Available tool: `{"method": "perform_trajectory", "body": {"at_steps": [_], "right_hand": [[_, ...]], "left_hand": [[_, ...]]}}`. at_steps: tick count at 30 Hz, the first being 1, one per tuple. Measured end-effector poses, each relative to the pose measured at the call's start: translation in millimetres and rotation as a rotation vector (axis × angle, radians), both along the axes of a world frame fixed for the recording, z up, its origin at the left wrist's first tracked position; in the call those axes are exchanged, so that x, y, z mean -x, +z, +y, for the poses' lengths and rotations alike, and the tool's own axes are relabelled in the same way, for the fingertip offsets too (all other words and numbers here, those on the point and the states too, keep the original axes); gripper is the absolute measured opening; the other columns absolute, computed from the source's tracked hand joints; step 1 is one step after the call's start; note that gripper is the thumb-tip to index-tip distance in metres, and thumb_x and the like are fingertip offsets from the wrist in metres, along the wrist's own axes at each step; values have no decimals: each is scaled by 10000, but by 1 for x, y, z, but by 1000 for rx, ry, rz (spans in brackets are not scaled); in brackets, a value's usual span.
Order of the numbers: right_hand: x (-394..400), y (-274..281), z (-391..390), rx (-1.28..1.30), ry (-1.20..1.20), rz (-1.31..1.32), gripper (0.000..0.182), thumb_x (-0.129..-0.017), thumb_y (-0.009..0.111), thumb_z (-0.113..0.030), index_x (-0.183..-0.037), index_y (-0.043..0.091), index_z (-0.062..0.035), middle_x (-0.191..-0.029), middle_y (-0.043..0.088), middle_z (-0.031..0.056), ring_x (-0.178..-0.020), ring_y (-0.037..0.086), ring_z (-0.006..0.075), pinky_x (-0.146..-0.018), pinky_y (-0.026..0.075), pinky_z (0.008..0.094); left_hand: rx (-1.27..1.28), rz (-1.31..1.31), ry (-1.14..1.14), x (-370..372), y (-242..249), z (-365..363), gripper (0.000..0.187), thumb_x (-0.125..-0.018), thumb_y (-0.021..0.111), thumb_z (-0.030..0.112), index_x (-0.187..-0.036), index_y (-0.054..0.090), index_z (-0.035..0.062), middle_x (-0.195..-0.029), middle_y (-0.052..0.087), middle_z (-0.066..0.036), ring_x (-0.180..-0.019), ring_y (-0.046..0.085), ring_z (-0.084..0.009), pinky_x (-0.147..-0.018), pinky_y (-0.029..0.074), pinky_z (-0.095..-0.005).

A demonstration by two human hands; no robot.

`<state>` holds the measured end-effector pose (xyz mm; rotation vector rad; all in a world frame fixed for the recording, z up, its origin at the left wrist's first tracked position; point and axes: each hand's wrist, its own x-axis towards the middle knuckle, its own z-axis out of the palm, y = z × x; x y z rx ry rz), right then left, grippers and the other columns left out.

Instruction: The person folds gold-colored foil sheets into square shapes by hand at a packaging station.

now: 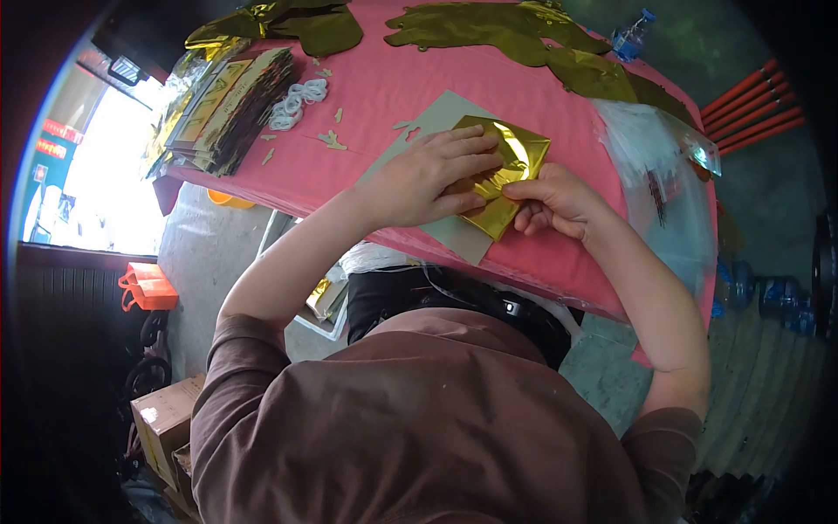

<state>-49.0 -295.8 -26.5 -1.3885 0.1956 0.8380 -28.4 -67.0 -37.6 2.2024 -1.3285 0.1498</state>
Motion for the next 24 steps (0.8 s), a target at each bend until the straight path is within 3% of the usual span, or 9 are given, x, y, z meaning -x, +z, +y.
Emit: {"method": "perform_trajectory", "body": {"at_steps": [4, 11, 13, 17, 20, 22, 23, 24], "right_hand": [[-3, 0, 5, 50, 25, -5, 295, -856, 577, -107, -1111, 480, 7, -836, 648, 140, -540, 646, 181, -428, 544, 239], [-8, 7, 7, 166, 133, 7, 336, -873, 546, -157, -1134, 466, 40, -803, 650, 173, -535, 647, 211, -411, 531, 259], [-11, 11, 4, 353, 262, -63, 346, -878, 555, -240, -1061, 505, 50, -712, 643, 172, -485, 631, 207, -368, 494, 251], [-12, 20, -7, 593, 311, -124, 301, -888, 557, -277, -905, 557, 24, -585, 609, 120, -395, 581, 161, -319, 429, 216], [-6, 13, -27, 725, 153, -294, 279, -890, 562, -276, -819, 561, -6, -571, 591, 73, -395, 554, 136, -346, 411, 228], [2, 5, -35, 711, 15, -586, 237, -883, 572, -237, -847, 560, -4, -662, 605, 54, -530, 586, 122, -456, 446, 239], [6, 1, -34, 712, 15, -586, 237, -883, 572, -237, -847, 560, -4, -662, 605, 54, -530, 586, 122, -456, 446, 239], [12, -3, -32, 756, -27, -783, 219, -870, 588, -217, -898, 562, -1, -782, 607, 72, -671, 598, 152, -570, 465, 265]], "left_hand": [[-95, -21, -31, -4, -8, -1, 567, -848, 575, 344, -1338, 415, 109, -1402, 370, -124, -1331, 284, -302, -1070, 234, -464], [-181, -43, -21, -4, -11, 1, 580, -857, 551, 388, -1350, 402, 121, -1406, 364, -120, -1332, 284, -292, -1082, 204, -463], [-205, -59, -11, -4, -11, 1, 581, -859, 544, 392, -1356, 395, 130, -1407, 363, -117, -1330, 286, -287, -1083, 199, -461], [-222, -61, -10, -5, -9, 1, 580, -859, 542, 393, -1356, 395, 134, -1406, 365, -113, -1328, 289, -282, -1082, 195, -470], [-232, -52, -8, -5, -7, 1, 574, -856, 544, 393, -1349, 404, 135, -1407, 366, -107, -1326, 292, -279, -1081, 181, -498], [-267, -42, -11, -7, -5, 1, 576, -851, 547, 400, -1343, 411, 135, -1409, 364, -101, -1328, 291, -276, -1079, 164, -525], [-266, -42, -11, -8, -6, 1, 576, -851, 547, 400, -1343, 411, 135, -1409, 364, -101, -1328, 291, -276, -1079, 164, -525], [-260, -40, -18, -9, -7, 2, 579, -849, 547, 402, -1344, 411, 135, -1410, 363, -100, -1328, 291, -276, -1079, 160, -530]]}}
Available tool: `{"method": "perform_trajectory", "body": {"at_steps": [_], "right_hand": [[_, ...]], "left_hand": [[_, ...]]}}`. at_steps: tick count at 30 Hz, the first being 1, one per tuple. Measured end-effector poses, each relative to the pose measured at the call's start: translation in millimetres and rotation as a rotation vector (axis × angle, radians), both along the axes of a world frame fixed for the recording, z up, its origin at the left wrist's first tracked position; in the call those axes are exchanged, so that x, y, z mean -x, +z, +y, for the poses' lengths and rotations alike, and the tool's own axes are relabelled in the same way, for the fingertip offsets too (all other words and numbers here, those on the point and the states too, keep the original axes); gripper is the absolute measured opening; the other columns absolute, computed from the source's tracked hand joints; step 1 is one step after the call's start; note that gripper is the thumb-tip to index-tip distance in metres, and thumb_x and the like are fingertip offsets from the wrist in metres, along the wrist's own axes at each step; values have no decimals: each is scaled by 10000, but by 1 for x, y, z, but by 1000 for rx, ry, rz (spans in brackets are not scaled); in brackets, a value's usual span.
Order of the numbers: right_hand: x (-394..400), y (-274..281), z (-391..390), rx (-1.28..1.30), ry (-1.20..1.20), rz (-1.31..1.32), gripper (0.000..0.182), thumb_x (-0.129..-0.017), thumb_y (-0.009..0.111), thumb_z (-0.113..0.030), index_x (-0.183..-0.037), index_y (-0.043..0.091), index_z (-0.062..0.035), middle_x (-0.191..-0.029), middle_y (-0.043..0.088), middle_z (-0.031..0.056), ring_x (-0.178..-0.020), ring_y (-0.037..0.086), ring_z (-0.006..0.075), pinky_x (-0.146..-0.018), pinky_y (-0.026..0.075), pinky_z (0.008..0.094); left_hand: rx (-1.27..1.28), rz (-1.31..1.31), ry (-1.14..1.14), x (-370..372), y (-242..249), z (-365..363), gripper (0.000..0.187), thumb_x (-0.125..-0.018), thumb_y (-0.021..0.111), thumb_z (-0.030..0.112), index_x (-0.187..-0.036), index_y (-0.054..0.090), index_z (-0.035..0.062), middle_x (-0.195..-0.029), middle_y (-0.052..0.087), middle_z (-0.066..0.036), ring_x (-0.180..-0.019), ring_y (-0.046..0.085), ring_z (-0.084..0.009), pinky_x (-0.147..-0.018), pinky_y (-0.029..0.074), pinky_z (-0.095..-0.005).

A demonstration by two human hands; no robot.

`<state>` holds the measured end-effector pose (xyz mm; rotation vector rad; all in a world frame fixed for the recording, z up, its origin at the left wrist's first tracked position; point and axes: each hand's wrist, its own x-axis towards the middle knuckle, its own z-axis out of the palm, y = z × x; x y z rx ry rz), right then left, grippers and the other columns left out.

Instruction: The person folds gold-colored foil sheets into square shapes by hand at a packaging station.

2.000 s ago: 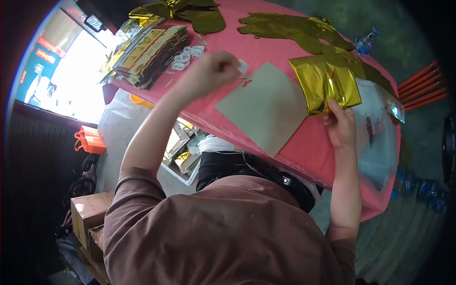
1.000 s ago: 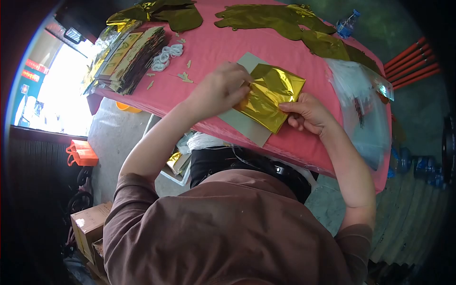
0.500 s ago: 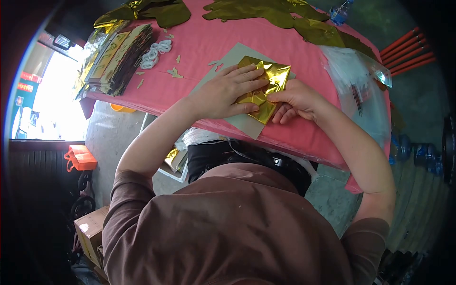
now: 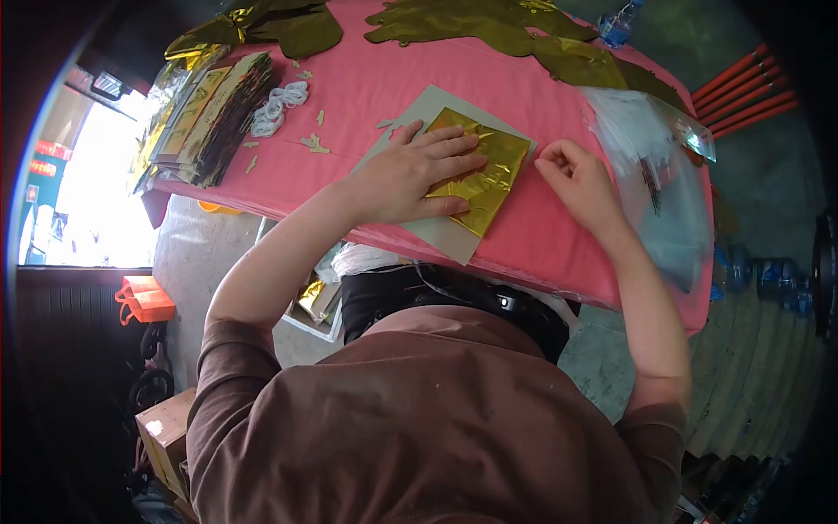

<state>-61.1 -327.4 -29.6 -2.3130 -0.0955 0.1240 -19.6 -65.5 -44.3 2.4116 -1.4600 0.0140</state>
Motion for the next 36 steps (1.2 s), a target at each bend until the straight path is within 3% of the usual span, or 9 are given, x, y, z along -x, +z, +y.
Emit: {"method": "perform_trajectory", "body": {"at_steps": [1, 2, 4, 5, 7, 10, 29, 35, 36], "right_hand": [[5, -3, 3, 44, 17, -198, 222, -856, 605, -196, -948, 563, 2, -902, 610, 89, -813, 609, 182, -684, 484, 291], [9, -7, 5, 43, 16, -198, 222, -856, 605, -196, -948, 563, 2, -902, 610, 89, -813, 609, 182, -684, 484, 291], [17, -11, 13, 200, 161, -513, 458, -817, 648, -236, -1169, 496, 15, -1210, 501, 140, -1125, 495, 276, -938, 404, 388], [21, -11, 19, 198, 160, -511, 458, -817, 648, -236, -1169, 496, 15, -1210, 501, 140, -1125, 495, 276, -938, 404, 388], [28, -10, 29, 380, 199, -466, 739, -781, 673, -332, -1340, 336, 13, -1394, 325, 187, -1313, 293, 321, -1086, 211, 449], [28, -12, 33, 480, 223, -324, 924, -748, 680, -425, -1390, 210, 46, -1454, 207, 220, -1373, 172, 306, -1117, 108, 459], [33, -15, 34, 560, 228, -238, 977, -750, 627, -541, -1370, 218, 94, -1447, 186, 266, -1382, 134, 316, -1117, 82, 453], [29, -15, 10, 450, 197, -257, 841, -788, 661, -395, -1364, 267, 74, -1420, 275, 252, -1359, 225, 312, -1111, 156, 413], [27, -13, 5, 243, 133, -215, 750, -811, 650, -320, -1351, 302, 67, -1402, 316, 243, -1340, 269, 309, -1097, 200, 387]], "left_hand": [[5, 3, -7, -1, -1, 0, 582, -847, 548, 405, -1344, 411, 136, -1411, 363, -99, -1328, 290, -275, -1080, 156, -535], [5, 3, -8, -1, -1, 0, 582, -847, 548, 405, -1344, 411, 136, -1411, 363, -99, -1328, 290, -275, -1080, 156, -535], [-4, -13, -8, -2, -2, 0, 584, -843, 552, 406, -1344, 412, 141, -1412, 361, -97, -1328, 291, -271, -1081, 157, -535], [-6, -10, -9, -2, -2, 0, 584, -843, 552, 406, -1344, 412, 141, -1412, 361, -97, -1328, 291, -271, -1081, 157, -535], [7, -10, -6, -1, -1, 0, 582, -839, 554, 406, -1342, 416, 146, -1413, 360, -93, -1328, 292, -267, -1081, 159, -538], [6, -14, -2, -1, -1, 0, 579, -832, 567, 396, -1336, 425, 149, -1413, 361, -89, -1327, 294, -264, -1081, 162, -538], [11, -22, -33, -4, -1, 1, 569, -829, 575, 374, -1317, 443, 115, -1400, 373, -113, -1321, 303, -284, -1079, 186, -512], [28, -51, -23, -2, -3, -1, 548, -836, 557, 416, -1291, 468, 125, -1370, 406, -116, -1308, 320, -273, -1063, 214, -519], [39, -47, -16, -1, -4, -2, 551, -833, 560, 418, -1288, 469, 122, -1366, 408, -121, -1306, 322, -278, -1064, 212, -519]]}}
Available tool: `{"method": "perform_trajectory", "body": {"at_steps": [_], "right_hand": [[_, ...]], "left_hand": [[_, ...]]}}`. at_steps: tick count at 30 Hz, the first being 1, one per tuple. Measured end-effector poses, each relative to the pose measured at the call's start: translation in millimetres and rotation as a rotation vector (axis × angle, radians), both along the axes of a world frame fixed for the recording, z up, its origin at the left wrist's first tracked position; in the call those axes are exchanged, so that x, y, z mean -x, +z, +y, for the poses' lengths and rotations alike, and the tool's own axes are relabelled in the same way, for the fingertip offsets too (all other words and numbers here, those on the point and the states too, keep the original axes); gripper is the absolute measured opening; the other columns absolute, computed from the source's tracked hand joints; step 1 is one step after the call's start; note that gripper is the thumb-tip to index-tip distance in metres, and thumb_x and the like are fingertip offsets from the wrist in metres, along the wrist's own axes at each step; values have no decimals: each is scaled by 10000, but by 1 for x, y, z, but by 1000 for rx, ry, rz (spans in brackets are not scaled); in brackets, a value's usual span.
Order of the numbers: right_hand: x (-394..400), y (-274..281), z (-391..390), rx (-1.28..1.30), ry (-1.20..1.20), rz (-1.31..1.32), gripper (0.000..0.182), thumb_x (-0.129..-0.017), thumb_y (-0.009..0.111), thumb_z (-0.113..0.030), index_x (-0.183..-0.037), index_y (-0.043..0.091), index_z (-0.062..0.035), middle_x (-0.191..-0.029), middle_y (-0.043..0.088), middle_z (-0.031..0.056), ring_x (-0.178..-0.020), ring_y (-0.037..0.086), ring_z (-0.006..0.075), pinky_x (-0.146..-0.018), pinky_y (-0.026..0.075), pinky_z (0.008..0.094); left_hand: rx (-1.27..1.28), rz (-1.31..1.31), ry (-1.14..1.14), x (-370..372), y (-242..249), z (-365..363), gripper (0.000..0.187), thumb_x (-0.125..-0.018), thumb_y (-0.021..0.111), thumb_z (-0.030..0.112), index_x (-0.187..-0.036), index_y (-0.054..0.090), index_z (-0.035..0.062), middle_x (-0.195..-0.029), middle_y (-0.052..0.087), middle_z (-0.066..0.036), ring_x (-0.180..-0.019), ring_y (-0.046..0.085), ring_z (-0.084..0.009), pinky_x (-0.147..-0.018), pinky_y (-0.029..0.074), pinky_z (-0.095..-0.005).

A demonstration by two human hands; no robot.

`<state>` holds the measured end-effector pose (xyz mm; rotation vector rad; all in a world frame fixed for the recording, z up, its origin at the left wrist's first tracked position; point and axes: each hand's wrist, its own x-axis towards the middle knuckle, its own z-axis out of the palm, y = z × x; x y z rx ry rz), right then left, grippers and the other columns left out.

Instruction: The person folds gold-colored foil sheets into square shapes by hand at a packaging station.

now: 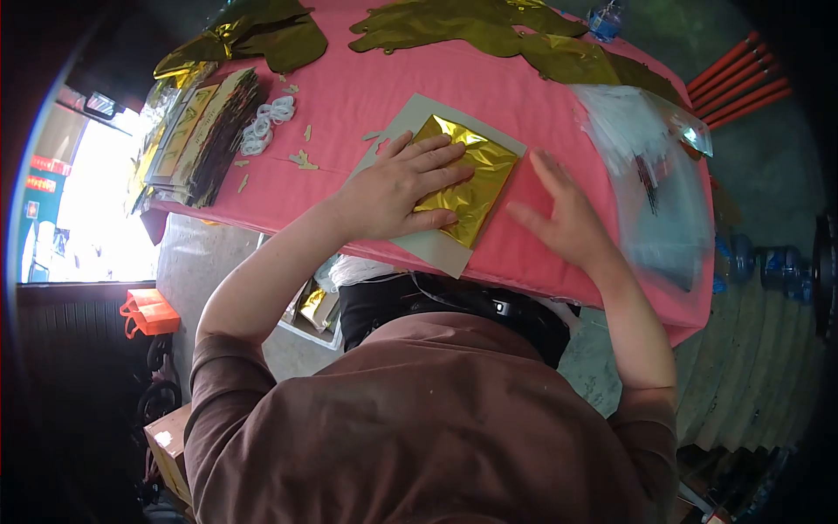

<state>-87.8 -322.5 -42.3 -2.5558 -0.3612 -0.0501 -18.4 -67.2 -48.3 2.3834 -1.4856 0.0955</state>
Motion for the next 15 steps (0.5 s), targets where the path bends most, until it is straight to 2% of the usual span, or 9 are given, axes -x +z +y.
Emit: {"method": "perform_trajectory", "body": {"at_steps": [1, 5, 11, 13, 15], "right_hand": [[-1, 2, -4, -210, -48, 48, 662, -835, 639, -245, -1338, 337, 61, -1384, 358, 234, -1321, 314, 306, -1083, 243, 361], [1, 7, -12, -336, -115, 45, 529, -865, 598, -158, -1304, 395, 56, -1349, 415, 219, -1286, 373, 295, -1054, 291, 329], [1, -7, -7, -61, -14, -185, 485, -902, 530, -203, -1295, 405, 52, -1372, 381, 214, -1315, 319, 313, -1075, 252, 375], [0, -8, -3, 86, 13, -221, 532, -926, 473, -290, -1324, 365, 46, -1400, 331, 217, -1338, 260, 330, -1095, 195, 417], [-3, -17, -3, 112, 17, -206, 565, -932, 443, -332, -1336, 340, 49, -1409, 311, 220, -1345, 241, 334, -1100, 173, 429]], "left_hand": [[11, 4, 6, 1, 0, -1, 553, -830, 563, 420, -1285, 471, 120, -1362, 410, -125, -1303, 324, -283, -1065, 209, -519], [-33, 22, 59, 10, 3, -14, 555, -827, 580, 361, -1312, 448, 124, -1391, 378, -126, -1319, 296, -294, -1068, 208, -514], [73, 40, 93, 30, -9, -62, 555, -808, 599, 380, -1277, 481, 108, -1369, 399, -130, -1298, 321, -300, -1050, 219, -530], [29, 7, 121, 34, -10, -76, 552, -847, 515, 463, -1265, 488, 103, -1379, 384, -128, -1315, 293, -299, -1079, 170, -527], [33, 20, 101, 36, -8, -80, 572, -858, 483, 487, -1284, 469, 106, -1388, 373, -128, -1318, 289, -297, -1081, 159, -524]]}}
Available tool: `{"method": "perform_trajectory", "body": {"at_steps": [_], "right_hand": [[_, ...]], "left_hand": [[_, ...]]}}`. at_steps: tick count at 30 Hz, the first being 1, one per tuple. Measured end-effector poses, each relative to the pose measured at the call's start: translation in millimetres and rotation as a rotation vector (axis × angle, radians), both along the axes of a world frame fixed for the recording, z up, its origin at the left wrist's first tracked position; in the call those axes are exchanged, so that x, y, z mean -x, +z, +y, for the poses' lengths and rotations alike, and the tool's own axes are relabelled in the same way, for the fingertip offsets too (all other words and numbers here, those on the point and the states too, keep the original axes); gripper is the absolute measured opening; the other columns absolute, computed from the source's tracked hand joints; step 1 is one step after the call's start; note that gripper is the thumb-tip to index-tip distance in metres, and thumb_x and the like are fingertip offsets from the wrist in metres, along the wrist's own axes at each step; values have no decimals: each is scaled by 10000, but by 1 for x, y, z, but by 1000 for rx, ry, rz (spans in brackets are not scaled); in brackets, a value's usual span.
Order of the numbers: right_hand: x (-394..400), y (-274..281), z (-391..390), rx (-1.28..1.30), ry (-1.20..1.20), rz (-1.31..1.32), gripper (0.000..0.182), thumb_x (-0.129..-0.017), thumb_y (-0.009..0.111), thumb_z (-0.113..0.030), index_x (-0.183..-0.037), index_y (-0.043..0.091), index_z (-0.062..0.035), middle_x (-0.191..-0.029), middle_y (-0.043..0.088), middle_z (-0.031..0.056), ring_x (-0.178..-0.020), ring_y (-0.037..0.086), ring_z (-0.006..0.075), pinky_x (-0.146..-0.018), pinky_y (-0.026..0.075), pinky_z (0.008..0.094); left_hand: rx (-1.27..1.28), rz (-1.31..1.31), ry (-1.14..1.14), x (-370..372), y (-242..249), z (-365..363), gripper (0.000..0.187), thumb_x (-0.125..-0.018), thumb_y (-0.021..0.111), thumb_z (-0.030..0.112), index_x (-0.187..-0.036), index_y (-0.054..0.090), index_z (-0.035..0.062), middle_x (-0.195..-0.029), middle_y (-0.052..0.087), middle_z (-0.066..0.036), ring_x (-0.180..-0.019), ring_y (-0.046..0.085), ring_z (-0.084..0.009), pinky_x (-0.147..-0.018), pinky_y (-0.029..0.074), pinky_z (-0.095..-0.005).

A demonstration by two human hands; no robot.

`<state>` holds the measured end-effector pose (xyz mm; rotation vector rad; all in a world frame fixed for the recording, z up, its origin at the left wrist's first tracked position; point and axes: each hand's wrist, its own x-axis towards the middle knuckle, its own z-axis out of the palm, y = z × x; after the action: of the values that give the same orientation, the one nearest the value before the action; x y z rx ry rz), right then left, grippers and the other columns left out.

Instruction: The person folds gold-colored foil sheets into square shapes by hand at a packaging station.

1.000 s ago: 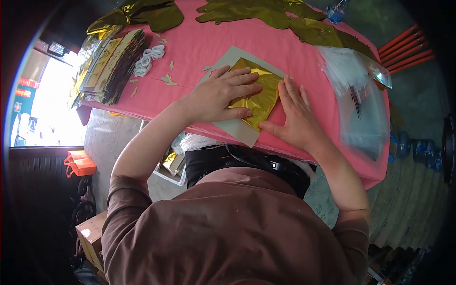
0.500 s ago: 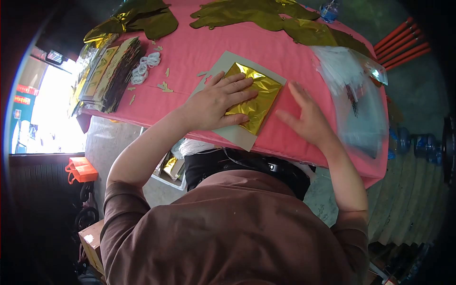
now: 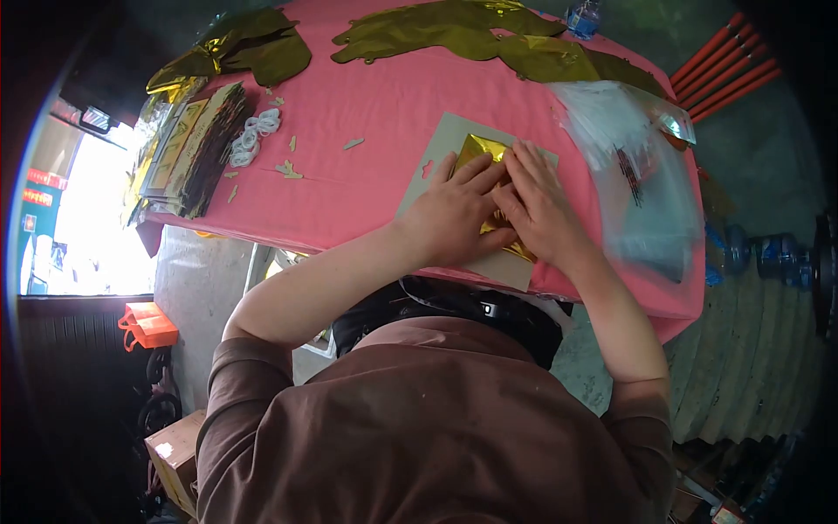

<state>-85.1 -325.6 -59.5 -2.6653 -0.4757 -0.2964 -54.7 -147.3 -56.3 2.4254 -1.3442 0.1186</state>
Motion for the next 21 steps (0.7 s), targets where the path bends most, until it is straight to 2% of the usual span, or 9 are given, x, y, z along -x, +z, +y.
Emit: {"method": "perform_trajectory", "body": {"at_steps": [2, 6, 8, 12, 14, 18, 20, 21], "right_hand": [[-1, -5, -3, 23, -1, 17, 600, -938, 414, -374, -1348, 315, 52, -1419, 291, 223, -1351, 222, 339, -1105, 150, 441], [-1, -7, -4, 103, -13, 34, 657, -935, 385, -432, -1362, 284, 58, -1434, 260, 225, -1358, 206, 334, -1108, 142, 437], [-1, -7, -3, 133, -21, 42, 669, -932, 384, -445, -1363, 284, 57, -1436, 257, 226, -1360, 203, 332, -1109, 139, 434], [0, -9, -1, 206, -32, 5, 701, -914, 411, -468, -1368, 281, 50, -1438, 257, 221, -1362, 200, 328, -1110, 142, 421], [1, -8, 0, 206, -35, -1, 711, -908, 421, -474, -1368, 282, 50, -1439, 255, 220, -1362, 199, 326, -1110, 144, 418], [1, -7, 0, 194, -46, 5, 713, -895, 443, -478, -1369, 291, 33, -1437, 255, 223, -1358, 206, 332, -1107, 152, 420], [0, -7, 1, 186, -56, -3, 708, -891, 451, -476, -1370, 298, 22, -1435, 258, 224, -1355, 212, 335, -1106, 154, 424], [0, -9, 2, 179, -54, -4, 700, -887, 459, -475, -1366, 309, 12, -1431, 263, 226, -1352, 217, 337, -1105, 155, 429]], "left_hand": [[-7, 7, 20, 1, 0, -1, 591, -841, 538, 455, -1320, 428, 126, -1404, 353, -114, -1318, 289, -301, -1062, 191, -539], [-22, -21, 8, 1, -4, 2, 639, -843, 528, 474, -1357, 375, 125, -1418, 330, -130, -1334, 262, -308, -1077, 173, -521], [-9, -31, -10, 3, -3, 7, 668, -856, 496, 499, -1356, 368, 75, -1413, 338, -152, -1348, 243, -301, -1083, 176, -492], [-1, 18, 5, 4, 7, 32, 695, -857, 503, 493, -1358, 352, 36, -1421, 319, -168, -1351, 234, -308, -1087, 181, -469], [-80, 63, -11, 3, 13, 49, 710, -852, 552, 416, -1388, 288, 32, -1447, 262, -181, -1360, 213, -309, -1098, 166, -460], [-71, 81, -14, -14, 17, 79, 655, -856, 560, 379, -1357, 346, 14, -1421, 306, -200, -1344, 251, -318, -1094, 188, -446], [3, 169, 55, -27, 20, 85, 542, -859, 574, 306, -1285, 449, -6, -1359, 398, -215, -1308, 327, -325, -1072, 260, -413], [6, 163, 37, -31, 23, 82, 542, -859, 574, 306, -1285, 449, -6, -1359, 398, -215, -1308, 327, -325, -1072, 260, -413]]}}
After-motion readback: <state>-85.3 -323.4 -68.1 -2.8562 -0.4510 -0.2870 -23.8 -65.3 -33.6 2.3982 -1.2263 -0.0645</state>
